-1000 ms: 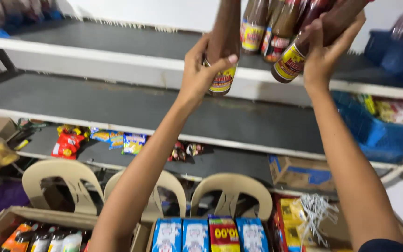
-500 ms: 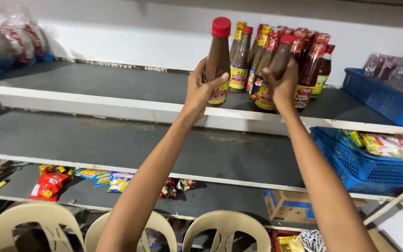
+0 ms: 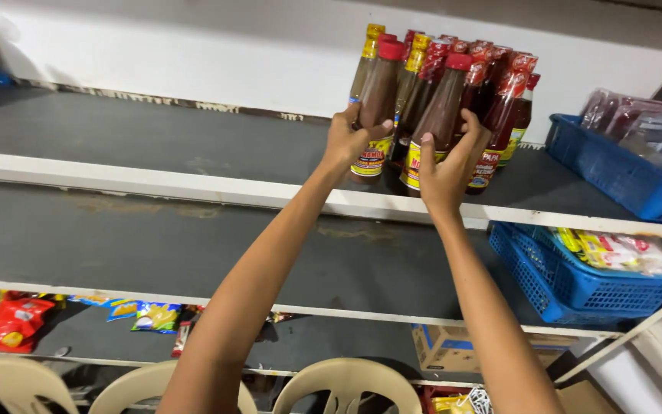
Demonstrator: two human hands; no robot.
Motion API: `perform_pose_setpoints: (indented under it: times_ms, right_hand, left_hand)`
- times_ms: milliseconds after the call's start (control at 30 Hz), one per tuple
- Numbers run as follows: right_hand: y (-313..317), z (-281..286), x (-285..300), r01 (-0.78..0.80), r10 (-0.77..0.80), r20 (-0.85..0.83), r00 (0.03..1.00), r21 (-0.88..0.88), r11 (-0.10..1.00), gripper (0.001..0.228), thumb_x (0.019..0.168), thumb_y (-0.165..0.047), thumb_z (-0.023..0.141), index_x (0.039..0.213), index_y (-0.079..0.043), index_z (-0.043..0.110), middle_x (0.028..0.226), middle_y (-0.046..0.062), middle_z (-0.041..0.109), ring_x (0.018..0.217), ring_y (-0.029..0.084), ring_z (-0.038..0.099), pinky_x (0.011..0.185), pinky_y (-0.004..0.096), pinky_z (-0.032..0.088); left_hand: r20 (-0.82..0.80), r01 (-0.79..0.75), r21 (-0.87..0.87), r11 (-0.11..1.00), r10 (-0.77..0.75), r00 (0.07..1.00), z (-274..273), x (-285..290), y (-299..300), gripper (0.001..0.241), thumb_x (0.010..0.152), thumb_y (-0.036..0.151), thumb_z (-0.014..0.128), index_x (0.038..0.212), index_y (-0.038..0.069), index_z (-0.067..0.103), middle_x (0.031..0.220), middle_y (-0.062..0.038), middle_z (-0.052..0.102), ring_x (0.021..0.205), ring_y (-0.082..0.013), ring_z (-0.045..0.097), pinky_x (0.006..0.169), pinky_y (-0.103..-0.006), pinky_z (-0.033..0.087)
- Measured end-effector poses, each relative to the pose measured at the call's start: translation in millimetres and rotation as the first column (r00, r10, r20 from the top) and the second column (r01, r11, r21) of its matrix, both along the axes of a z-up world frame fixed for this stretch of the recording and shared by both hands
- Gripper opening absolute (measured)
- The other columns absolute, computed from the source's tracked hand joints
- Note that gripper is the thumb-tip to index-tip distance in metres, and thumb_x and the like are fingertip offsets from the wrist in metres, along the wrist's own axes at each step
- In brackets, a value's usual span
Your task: The recorder is stocking grocery shelves with bottles of sauce and bags of salt.
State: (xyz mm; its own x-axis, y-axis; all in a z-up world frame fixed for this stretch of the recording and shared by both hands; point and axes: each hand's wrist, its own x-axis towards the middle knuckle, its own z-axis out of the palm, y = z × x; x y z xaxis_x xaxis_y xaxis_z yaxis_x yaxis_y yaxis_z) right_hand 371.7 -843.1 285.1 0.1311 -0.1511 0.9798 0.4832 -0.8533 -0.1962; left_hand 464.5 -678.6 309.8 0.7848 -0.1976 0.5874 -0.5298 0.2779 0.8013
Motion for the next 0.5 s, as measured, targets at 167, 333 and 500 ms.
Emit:
perform_pose_setpoints:
  times_ms: [167, 333, 500]
  right_hand:
    - [-8.4, -1.6, 5.9, 0.005, -0.005, 0.002, 1.0, 0.006, 1.0, 0.052, 0.1, -0.013, 0.071, 0.143, -0.001, 0.044, 0.128, 0.019, 0.047, 0.12, 0.033, 0.05, 0.109, 0.045, 0.042]
    - [-0.4, -1.1, -4.2, -0.014, 0.014, 0.016, 1.0, 0.018, 1.0, 0.05, 0.097, -0.008, 0.07, 0.14, -0.002, 0.045, 0.128, 0.017, 0.047, 0.12, 0.031, 0.051, 0.109, 0.043, 0.043]
    - [-4.1, -2.6, -2.3, 0.022, -0.022, 0.008, 1.0, 0.004, 1.0, 0.053, 0.088, -0.003, 0.067, 0.136, -0.001, 0.046, 0.126, 0.017, 0.047, 0.116, 0.031, 0.05, 0.105, 0.042, 0.043]
  left_hand:
    - [0.006, 0.012, 0.007, 1.0, -0.012, 1.0, -2.8, 24.1, -9.6, 0.052, 0.076, 0.025, 0.087, 0.114, -0.003, 0.066, 0.098, -0.016, 0.078, 0.083, -0.0194, 0.075, 0.073, -0.0336, 0.062]
    - [0.417, -0.339, 0.059, 0.939, 0.285, 0.863, -38.7, 28.2, -8.9, 0.082, 0.06, 0.032, 0.098, 0.12, -0.009, 0.058, 0.101, -0.021, 0.076, 0.089, -0.033, 0.072, 0.08, -0.0413, 0.059]
    - [0.251, -0.501, 0.23, 0.834, 0.446, 0.859, -32.8, -3.5, 3.8, 0.061, 0.061, 0.021, 0.097, 0.108, -0.002, 0.066, 0.099, -0.024, 0.075, 0.098, -0.0403, 0.074, 0.082, -0.0456, 0.058]
